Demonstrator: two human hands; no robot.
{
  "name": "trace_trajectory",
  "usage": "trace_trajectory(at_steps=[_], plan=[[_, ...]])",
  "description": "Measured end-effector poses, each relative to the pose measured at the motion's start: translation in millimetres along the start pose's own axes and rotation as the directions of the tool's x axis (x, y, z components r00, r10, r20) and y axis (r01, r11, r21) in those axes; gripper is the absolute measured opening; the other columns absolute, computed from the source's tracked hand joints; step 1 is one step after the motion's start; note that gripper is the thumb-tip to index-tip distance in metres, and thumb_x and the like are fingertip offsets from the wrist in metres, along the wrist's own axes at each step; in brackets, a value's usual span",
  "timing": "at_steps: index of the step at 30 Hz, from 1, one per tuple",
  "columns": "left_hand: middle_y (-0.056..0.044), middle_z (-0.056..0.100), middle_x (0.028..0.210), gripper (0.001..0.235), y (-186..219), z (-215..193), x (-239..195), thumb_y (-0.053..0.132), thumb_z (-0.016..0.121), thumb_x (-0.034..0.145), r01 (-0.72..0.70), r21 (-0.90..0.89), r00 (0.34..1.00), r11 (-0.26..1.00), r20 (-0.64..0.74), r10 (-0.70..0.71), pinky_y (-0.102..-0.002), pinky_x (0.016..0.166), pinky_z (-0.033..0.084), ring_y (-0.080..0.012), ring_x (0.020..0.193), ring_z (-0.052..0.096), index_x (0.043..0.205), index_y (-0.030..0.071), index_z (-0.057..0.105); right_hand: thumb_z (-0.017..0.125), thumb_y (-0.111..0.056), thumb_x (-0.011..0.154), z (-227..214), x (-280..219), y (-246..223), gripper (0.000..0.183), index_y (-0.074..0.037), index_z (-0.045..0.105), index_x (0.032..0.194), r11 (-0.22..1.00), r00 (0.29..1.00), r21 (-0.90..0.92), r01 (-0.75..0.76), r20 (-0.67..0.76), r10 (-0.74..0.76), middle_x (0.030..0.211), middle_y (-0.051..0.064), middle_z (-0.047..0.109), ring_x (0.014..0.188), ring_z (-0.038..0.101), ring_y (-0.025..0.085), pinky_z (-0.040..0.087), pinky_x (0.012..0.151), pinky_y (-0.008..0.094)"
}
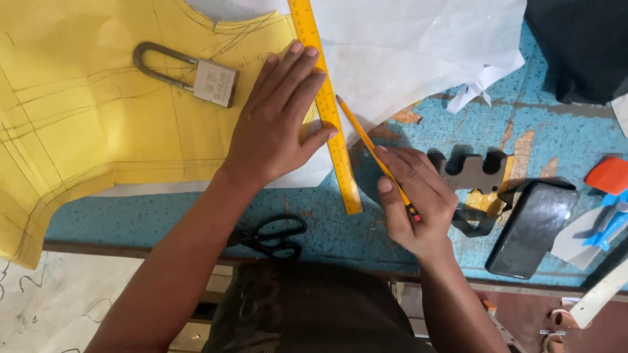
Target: A person marks lines on fabric using various rulers and a pencil, then cuts out the shapes using large fabric scissors.
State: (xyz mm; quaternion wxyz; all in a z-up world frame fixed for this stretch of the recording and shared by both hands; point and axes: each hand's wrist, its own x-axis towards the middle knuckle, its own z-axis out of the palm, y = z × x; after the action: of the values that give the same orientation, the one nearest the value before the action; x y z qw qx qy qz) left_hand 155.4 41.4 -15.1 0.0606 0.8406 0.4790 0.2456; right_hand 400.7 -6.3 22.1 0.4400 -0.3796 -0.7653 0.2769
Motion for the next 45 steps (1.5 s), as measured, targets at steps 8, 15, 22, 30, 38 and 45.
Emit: trace_trajectory(at_steps=[8,15,22,30,38,45], plan=[[-0.021,0.042,0.161,0.068,1.9,-0.9,2.4,0.031,0.092,0.105,0.011,0.0,1.0,1.0,-0.008,-0.011,-0.056,0.13,0.028,-0.0378,0.154,0.033,0.148,-0.006,0.053,0.053,-0.007,0.105,2.7,2.1,6.2,0.029,0.016,0.063,0.12,0.999,0.999,-0.002,0.041,-0.002,-0.041,0.114,0.03,0.068,0.101,0.071,0.047,0.061,0.091,0.051],[-0.021,0.043,0.159,0.065,3.6,-2.3,4.7,0.033,0.086,0.107,0.01,0.012,1.0,1.0,-0.011,-0.01,-0.058,0.13,0.031,-0.0387,0.153,0.034,0.147,-0.005,0.052,0.052,-0.004,0.103,3.3,4.1,7.6,0.027,0.017,0.064,0.114,0.997,0.998,-0.019,0.069,-0.003,-0.069,0.109,0.031,0.069,0.091,0.072,0.046,0.063,0.084,0.049],[-0.02,0.04,0.161,0.067,5.3,-3.3,6.9,0.036,0.084,0.108,0.006,-0.001,1.0,1.0,-0.006,-0.006,-0.059,0.131,0.03,-0.0395,0.154,0.034,0.149,-0.004,0.049,0.052,0.001,0.1,-0.7,4.6,8.5,0.026,0.015,0.065,0.118,0.99,0.993,-0.086,0.111,0.053,-0.106,0.11,0.029,0.072,0.09,0.072,0.044,0.064,0.086,0.048],[-0.021,0.044,0.159,0.064,7.9,-2.7,9.3,0.037,0.078,0.106,0.04,-0.015,0.999,0.999,-0.018,-0.041,-0.058,0.13,0.031,-0.0387,0.153,0.037,0.147,-0.004,0.05,0.055,0.003,0.099,-1.8,-1.5,15.9,0.027,0.012,0.064,0.123,0.989,0.99,-0.091,0.121,0.085,-0.113,0.115,0.027,0.072,0.098,0.073,0.043,0.065,0.088,0.047],[-0.02,0.04,0.162,0.069,8.7,-0.7,8.0,0.037,0.079,0.106,0.045,-0.036,0.999,0.998,-0.006,-0.045,-0.058,0.133,0.029,-0.0387,0.156,0.034,0.152,-0.002,0.046,0.053,0.0,0.101,-4.4,-0.9,14.6,0.029,0.012,0.062,0.126,0.986,0.989,-0.116,0.121,0.102,-0.109,0.117,0.026,0.071,0.101,0.072,0.044,0.064,0.09,0.048],[-0.022,0.043,0.16,0.068,7.7,0.7,9.4,0.037,0.08,0.106,0.042,-0.027,0.999,0.999,-0.022,-0.042,-0.059,0.132,0.03,-0.0403,0.154,0.037,0.15,-0.003,0.048,0.054,0.001,0.099,-3.9,-0.1,16.0,0.029,0.012,0.062,0.125,0.986,0.987,-0.124,0.109,0.128,-0.093,0.116,0.027,0.072,0.101,0.072,0.043,0.064,0.088,0.047]])
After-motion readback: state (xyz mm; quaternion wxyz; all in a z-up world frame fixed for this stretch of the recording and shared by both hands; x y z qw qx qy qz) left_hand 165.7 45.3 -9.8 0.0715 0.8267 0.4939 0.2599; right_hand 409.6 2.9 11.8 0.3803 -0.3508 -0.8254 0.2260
